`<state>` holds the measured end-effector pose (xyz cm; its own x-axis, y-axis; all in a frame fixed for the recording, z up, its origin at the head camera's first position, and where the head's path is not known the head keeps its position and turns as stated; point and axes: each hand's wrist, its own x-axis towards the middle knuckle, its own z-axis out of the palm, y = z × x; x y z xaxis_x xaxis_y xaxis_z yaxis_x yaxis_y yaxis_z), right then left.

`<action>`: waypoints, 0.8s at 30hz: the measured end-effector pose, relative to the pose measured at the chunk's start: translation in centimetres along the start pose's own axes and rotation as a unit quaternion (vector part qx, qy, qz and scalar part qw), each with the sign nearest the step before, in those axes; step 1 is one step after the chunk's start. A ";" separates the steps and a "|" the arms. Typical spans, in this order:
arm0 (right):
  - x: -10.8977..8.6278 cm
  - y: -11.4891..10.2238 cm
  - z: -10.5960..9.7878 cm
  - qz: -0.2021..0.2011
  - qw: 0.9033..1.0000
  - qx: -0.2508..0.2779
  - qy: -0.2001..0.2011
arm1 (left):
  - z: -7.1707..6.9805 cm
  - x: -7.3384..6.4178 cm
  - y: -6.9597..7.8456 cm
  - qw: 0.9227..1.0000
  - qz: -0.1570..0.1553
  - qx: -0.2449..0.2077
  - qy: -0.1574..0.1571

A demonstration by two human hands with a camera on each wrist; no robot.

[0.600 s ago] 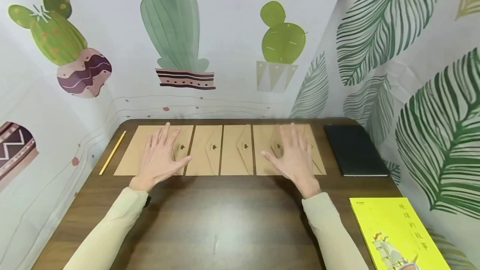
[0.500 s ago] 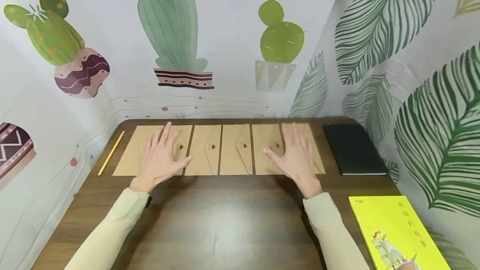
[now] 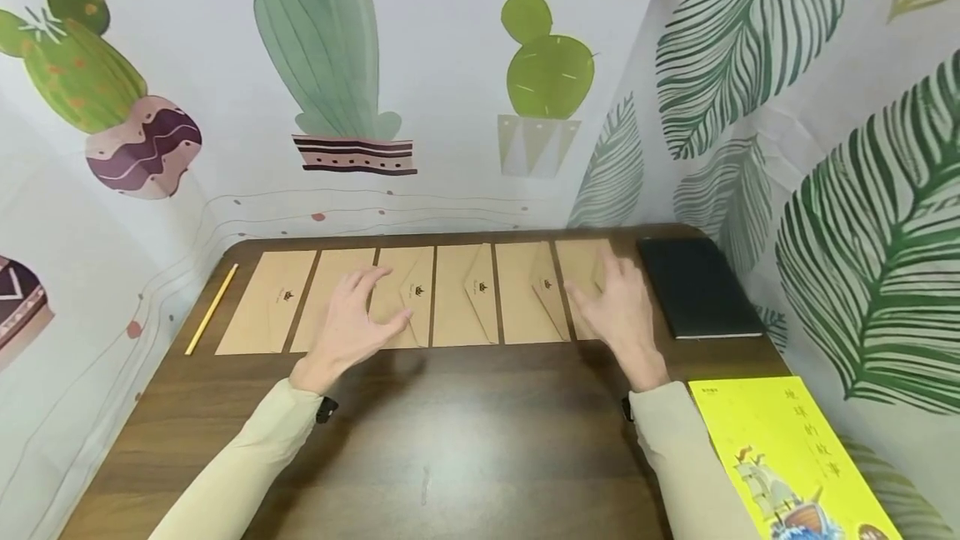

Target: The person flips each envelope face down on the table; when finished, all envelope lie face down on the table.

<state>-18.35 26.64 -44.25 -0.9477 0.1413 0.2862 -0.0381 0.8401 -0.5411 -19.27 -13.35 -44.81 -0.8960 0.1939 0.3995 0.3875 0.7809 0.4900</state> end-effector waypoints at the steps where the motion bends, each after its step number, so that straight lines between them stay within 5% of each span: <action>1: 0.0 0.4 -0.1 0.006 1.000 0.001 -0.002 | 0.2 0.0 0.5 1.000 -0.006 -0.006 -0.008; 16: 0.2 6.6 -0.7 0.063 0.991 -0.043 -0.105 | 5.3 2.1 6.3 0.990 -0.018 -0.109 -0.085; 24: 0.7 7.9 0.0 0.091 0.981 -0.084 -0.148 | 8.0 3.3 9.6 0.984 -0.024 -0.116 -0.134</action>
<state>-19.32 33.42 -48.30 -0.9854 0.1597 -0.0593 0.1699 0.8933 -0.4161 -20.21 -0.48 -45.02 -0.9276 0.3335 0.1685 0.3544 0.6424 0.6795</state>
